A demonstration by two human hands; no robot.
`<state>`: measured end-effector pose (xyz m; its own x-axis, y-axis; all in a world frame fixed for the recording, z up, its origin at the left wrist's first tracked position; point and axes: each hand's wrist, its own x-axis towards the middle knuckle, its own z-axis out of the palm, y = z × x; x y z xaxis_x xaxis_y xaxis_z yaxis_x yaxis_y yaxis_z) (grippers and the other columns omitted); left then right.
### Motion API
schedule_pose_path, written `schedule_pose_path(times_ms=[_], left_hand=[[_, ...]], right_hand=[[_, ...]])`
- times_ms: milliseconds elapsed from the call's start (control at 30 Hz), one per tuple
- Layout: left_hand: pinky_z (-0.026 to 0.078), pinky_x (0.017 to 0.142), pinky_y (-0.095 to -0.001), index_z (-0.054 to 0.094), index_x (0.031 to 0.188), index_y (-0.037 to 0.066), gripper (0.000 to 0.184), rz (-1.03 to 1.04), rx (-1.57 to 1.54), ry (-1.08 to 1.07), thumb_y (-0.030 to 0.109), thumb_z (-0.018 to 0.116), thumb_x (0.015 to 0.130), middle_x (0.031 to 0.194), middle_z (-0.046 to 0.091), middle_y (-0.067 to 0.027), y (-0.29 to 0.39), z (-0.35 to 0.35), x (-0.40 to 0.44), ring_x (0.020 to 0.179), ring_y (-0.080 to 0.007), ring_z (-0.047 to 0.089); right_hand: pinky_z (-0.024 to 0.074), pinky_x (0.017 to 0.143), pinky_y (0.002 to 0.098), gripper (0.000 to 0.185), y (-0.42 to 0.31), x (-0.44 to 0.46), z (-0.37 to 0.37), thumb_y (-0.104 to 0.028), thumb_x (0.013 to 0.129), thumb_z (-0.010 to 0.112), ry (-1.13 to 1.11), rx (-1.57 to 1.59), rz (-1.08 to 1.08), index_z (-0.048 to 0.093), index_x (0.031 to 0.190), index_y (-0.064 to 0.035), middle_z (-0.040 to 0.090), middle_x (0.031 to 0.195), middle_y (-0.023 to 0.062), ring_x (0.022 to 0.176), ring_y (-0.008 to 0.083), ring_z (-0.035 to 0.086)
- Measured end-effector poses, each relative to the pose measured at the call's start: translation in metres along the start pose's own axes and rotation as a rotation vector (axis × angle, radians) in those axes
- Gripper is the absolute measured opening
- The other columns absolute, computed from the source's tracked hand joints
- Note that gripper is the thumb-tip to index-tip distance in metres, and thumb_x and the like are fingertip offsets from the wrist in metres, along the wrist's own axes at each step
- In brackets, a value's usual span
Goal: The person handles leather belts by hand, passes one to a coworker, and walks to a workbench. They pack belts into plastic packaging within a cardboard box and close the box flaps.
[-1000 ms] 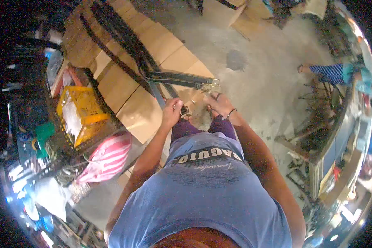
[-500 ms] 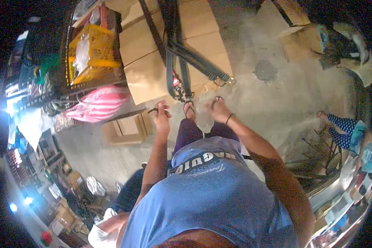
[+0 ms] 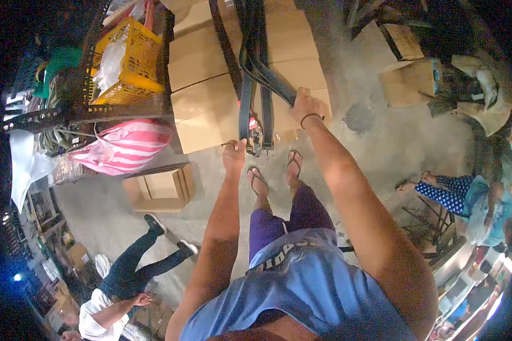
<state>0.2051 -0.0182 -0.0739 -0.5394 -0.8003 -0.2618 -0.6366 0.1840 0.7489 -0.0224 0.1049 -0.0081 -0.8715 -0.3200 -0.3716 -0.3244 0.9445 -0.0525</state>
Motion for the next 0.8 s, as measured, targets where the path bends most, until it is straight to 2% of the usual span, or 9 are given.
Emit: schedule_pose_path(times_ms=[167,233,267,333,433,567,667,733,800], left_hand=[[0.046,0.071,-0.0417,0.057,0.085,0.001,0.041,-0.042,-0.101,-0.081,0.042,0.064,0.079,0.08,0.064,-0.0202,-0.016,0.013,0.004,0.08,-0.0386,0.061],[0.046,0.071,-0.0427,0.055,0.09,0.001,0.039,-0.031,-0.074,-0.039,0.036,0.066,0.078,0.081,0.063,-0.0206,-0.016,0.018,-0.002,0.079,-0.039,0.061],[0.046,0.071,-0.0427,0.055,0.09,0.001,0.039,-0.012,-0.074,-0.038,0.036,0.066,0.078,0.081,0.063,-0.0206,-0.023,0.024,-0.003,0.079,-0.039,0.061],[0.046,0.07,-0.0424,0.054,0.093,0.002,0.04,-0.049,-0.141,-0.03,0.037,0.067,0.078,0.081,0.062,-0.0214,-0.037,0.037,0.002,0.079,-0.0383,0.06],[0.046,0.068,-0.0407,0.057,0.089,0.0,0.037,-0.08,-0.219,-0.074,0.035,0.067,0.079,0.079,0.063,-0.0202,-0.026,0.025,-0.003,0.076,-0.0371,0.061],[0.046,0.065,-0.0362,0.062,0.085,-0.002,0.029,0.064,-0.049,-0.175,0.027,0.061,0.085,0.071,0.063,-0.0159,0.008,-0.009,-0.011,0.068,-0.0272,0.061],[0.046,0.065,-0.0348,0.062,0.087,-0.003,0.03,0.062,-0.163,-0.37,0.027,0.059,0.087,0.072,0.063,-0.0156,0.036,-0.037,-0.011,0.068,-0.0211,0.06],[0.046,0.065,-0.0323,0.062,0.087,-0.004,0.03,0.058,-0.343,-0.391,0.025,0.058,0.088,0.071,0.063,-0.0112,0.034,-0.026,-0.013,0.068,-0.0159,0.056],[0.045,0.066,-0.0312,0.062,0.086,-0.004,0.029,-0.02,-0.33,-0.382,0.025,0.059,0.087,0.071,0.062,-0.0102,0.049,-0.008,-0.01,0.068,-0.0148,0.054]], right_hand=[[0.0508,0.065,0.0364,0.046,-0.003,-0.017,0.0,-0.043,0.065,0.072,-0.298,0.594,-0.029,0.065,0.078,0.0002,0.066,0.074,0.0162,0.071,0.0255,0.065],[0.0501,0.06,0.0361,0.059,-0.027,-0.035,0.01,-0.053,0.063,0.073,-0.224,0.632,-0.03,0.064,0.076,0.0032,0.065,0.071,0.0157,0.066,0.0249,0.065],[0.0505,0.067,0.0373,0.064,-0.039,-0.034,0.016,-0.054,0.062,0.074,-0.389,0.596,0.02,0.063,0.089,0.0025,0.065,0.083,0.0177,0.076,0.0277,0.065],[0.049,0.078,0.039,0.072,-0.066,-0.042,0.04,-0.052,0.061,0.073,0.068,0.31,0.069,0.055,0.105,0.0015,0.061,0.099,0.0206,0.09,0.0306,0.062],[0.0503,0.08,0.0446,0.071,-0.076,-0.039,0.041,-0.052,0.064,0.071,-0.005,0.329,0.222,0.056,0.115,-0.0056,0.057,0.116,0.0165,0.097,0.0347,0.061],[0.0469,0.085,0.0398,0.072,-0.068,-0.027,0.021,-0.044,0.057,0.076,-0.127,0.393,0.259,0.052,0.109,0.0009,0.058,0.106,0.0219,0.096,0.0316,0.06],[0.0478,0.083,0.0394,0.064,-0.041,-0.02,0.02,-0.04,0.056,0.077,-0.214,0.412,0.046,0.058,0.099,0.0019,0.061,0.1,0.0228,0.092,0.0314,0.061],[0.0485,0.079,0.0367,0.056,-0.012,-0.031,-0.006,-0.036,0.054,0.078,-0.199,0.755,0.029,0.061,0.091,0.0026,0.064,0.091,0.0213,0.084,0.0283,0.063],[0.0481,0.073,0.0333,0.047,0.024,-0.03,-0.021,-0.027,0.058,0.078,-0.176,0.774,-0.001,0.062,0.092,0.0024,0.065,0.083,0.0136,0.077,0.0223,0.062]])
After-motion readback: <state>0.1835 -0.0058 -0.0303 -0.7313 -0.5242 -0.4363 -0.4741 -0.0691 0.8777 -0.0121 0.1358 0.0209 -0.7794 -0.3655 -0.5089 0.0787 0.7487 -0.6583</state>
